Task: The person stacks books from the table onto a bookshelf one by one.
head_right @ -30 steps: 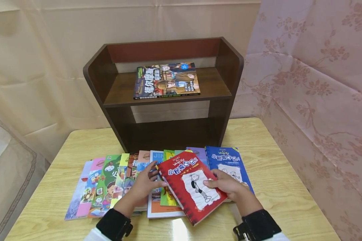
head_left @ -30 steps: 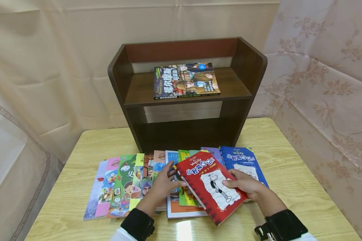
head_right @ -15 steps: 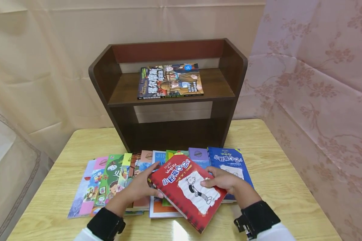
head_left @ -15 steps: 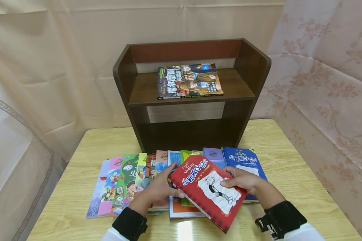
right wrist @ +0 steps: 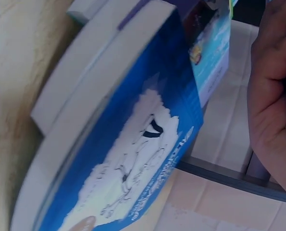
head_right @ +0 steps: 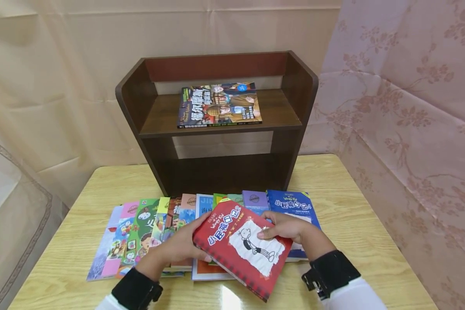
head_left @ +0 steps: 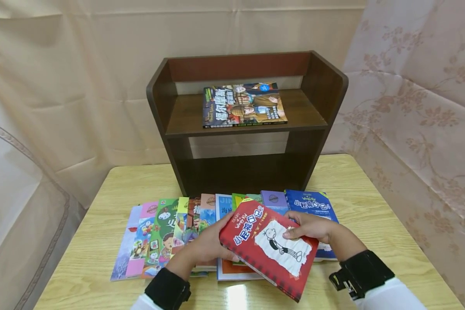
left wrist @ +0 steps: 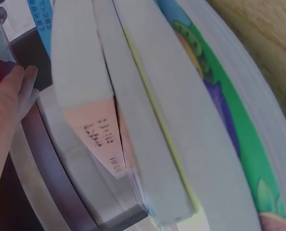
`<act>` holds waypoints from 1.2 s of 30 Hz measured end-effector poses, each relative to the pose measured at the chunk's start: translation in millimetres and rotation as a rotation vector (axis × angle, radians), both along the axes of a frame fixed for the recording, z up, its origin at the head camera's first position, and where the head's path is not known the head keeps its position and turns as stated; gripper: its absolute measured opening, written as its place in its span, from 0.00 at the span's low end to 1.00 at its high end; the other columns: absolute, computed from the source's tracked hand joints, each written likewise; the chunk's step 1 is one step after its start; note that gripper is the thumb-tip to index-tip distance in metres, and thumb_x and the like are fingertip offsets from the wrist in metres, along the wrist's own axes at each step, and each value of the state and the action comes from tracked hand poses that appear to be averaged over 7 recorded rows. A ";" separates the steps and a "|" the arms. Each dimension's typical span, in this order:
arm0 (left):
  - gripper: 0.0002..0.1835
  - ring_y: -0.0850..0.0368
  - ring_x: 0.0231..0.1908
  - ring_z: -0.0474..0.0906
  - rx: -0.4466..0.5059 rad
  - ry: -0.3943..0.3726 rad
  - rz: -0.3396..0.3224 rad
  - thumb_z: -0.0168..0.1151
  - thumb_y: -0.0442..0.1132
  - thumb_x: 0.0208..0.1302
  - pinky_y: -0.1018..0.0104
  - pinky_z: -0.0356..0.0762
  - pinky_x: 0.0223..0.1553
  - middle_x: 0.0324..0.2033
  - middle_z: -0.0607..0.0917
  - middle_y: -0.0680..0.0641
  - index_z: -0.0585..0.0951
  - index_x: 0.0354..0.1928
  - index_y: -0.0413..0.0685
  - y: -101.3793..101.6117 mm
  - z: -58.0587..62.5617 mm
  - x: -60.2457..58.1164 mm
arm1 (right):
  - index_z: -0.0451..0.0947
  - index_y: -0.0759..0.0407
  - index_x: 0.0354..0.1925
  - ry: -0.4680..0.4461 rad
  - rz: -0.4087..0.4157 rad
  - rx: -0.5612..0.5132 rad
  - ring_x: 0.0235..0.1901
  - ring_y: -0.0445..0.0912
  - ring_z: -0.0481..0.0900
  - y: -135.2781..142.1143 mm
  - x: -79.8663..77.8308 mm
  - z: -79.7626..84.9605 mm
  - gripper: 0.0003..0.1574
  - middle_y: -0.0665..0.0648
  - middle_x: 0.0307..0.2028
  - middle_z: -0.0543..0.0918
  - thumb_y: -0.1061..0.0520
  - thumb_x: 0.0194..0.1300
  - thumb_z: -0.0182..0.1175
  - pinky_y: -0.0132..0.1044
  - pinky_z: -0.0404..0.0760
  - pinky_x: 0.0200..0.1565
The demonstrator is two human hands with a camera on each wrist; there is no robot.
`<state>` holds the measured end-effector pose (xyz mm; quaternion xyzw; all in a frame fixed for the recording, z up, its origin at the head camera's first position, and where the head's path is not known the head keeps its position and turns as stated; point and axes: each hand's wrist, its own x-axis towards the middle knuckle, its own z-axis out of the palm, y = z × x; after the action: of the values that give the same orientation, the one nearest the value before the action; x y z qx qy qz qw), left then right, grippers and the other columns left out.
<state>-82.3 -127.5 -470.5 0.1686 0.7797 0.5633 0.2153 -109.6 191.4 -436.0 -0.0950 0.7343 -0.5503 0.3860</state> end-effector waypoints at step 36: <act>0.54 0.41 0.62 0.63 0.110 0.100 0.341 0.76 0.44 0.51 0.52 0.78 0.53 0.67 0.66 0.41 0.53 0.76 0.60 11.6 -8.9 3.8 | 0.37 0.60 0.75 0.181 -0.634 -0.061 0.34 0.42 0.81 -30.6 -19.1 4.5 0.46 0.63 0.49 0.76 0.49 0.74 0.51 0.34 0.82 0.35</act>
<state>-78.5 -115.9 -479.4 0.0734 0.7748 0.6243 0.0678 -128.7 160.8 -431.5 0.0781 0.7419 -0.6540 0.1257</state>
